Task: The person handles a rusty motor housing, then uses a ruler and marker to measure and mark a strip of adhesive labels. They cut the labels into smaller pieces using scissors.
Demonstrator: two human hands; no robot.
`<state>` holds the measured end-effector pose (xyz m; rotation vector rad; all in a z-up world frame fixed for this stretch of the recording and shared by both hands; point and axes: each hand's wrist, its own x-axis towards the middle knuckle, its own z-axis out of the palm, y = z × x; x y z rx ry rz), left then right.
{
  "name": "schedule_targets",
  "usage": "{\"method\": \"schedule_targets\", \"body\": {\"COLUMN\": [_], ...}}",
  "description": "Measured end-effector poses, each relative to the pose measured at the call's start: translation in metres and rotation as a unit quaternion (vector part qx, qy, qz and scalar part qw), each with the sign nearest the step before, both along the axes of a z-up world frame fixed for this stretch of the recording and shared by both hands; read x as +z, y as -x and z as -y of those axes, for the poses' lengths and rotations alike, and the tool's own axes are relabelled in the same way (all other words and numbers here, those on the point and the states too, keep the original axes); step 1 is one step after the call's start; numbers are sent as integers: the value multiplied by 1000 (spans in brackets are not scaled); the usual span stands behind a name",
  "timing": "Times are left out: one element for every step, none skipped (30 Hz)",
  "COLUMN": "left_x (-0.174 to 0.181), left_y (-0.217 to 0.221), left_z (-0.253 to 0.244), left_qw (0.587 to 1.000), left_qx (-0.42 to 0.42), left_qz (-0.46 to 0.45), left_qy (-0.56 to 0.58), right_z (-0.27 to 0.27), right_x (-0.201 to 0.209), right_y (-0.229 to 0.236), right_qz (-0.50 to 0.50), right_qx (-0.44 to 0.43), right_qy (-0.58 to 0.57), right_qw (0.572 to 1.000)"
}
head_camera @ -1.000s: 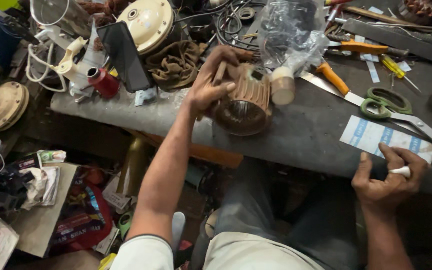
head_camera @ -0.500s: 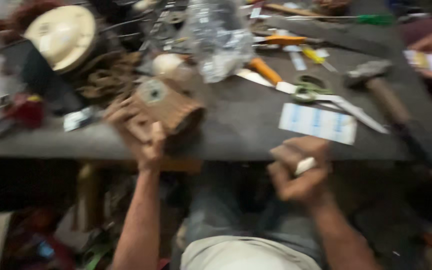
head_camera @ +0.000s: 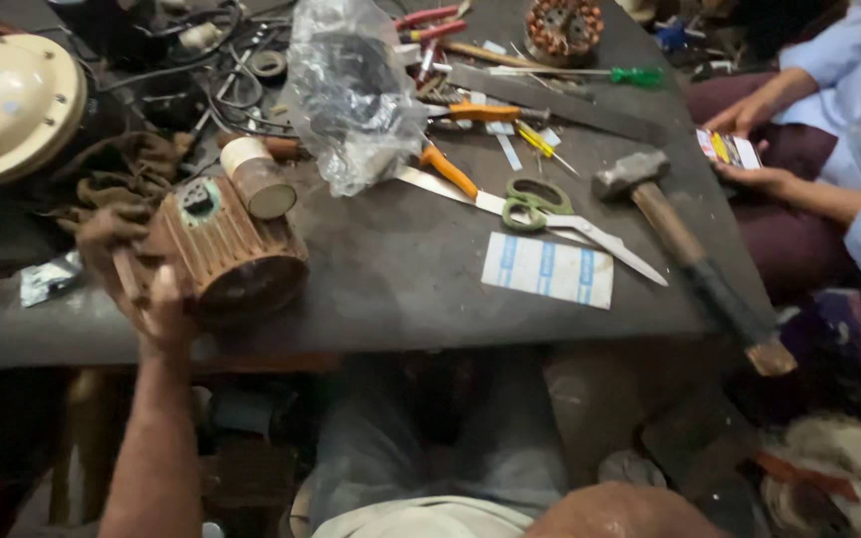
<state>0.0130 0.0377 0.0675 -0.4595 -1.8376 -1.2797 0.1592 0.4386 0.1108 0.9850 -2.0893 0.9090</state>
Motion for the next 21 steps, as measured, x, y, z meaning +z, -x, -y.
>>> {"method": "schedule_targets", "body": {"left_x": [-1,-6,-8,-10,-10,-7,-3,0,4,8,12,13,13,14,15,18,22,25,27,28,28], "left_y": [-2,-4,-7,-12,-17,-17,-18,-18,-20,-17,-15,-19,-24,-32,-43,-47,-52,-58,-64,-71,-78], "left_z": [0,-8,-13,-16,-19,-21,-21,-23,-24,-25,-26,-28,-31,-35,-41,-51,-61,-75,-91,-109,-128], "left_qw": [1000,999,999,999,999,998,997,997,997,997,997,998,998,989,973,961,945,939,954,965,974], "left_qx": [16,23,20,28,37,56,67,73,70,70,69,66,62,147,230,271,314,319,269,219,169], "left_qz": [-14,-22,-27,-22,-16,-8,-4,4,7,3,-1,1,3,0,-3,-29,-55,-94,-85,-77,-69], "left_qy": [-5,-12,-22,-26,-31,-30,-25,-20,-11,-13,-14,-22,-31,-1,31,55,76,88,104,118,132], "right_z": [-4,-9,-9,-5,2,11,21,27,31,30,23,12,-7,-26,-48,-69,-88,-104,-116,-124,-128], "right_x": [0,-1,-3,-7,-9,-11,-11,-10,-7,-3,2,4,7,7,5,2,-3,-9,-15,-21,-27], "right_y": [5,4,5,6,5,9,12,13,14,23,34,41,53,63,77,86,94,100,106,109,110], "right_qz": [0,6,13,20,28,30,34,39,43,39,38,45,72,96,111,81,51,90,129,165,162], "right_qx": [1,-5,-13,-16,-20,-19,-18,-23,-35,-49,-89,-136,-237,-316,-406,-420,-433,-419,-404,-387,-386], "right_qy": [-3,-6,-10,-11,-13,-15,-16,-19,-21,-25,-34,-43,-91,-149,-299,-277,-254,-241,-227,-214,-198], "right_qw": [1000,1000,1000,1000,999,999,999,999,998,998,995,989,965,932,856,861,863,871,877,882,886]}}
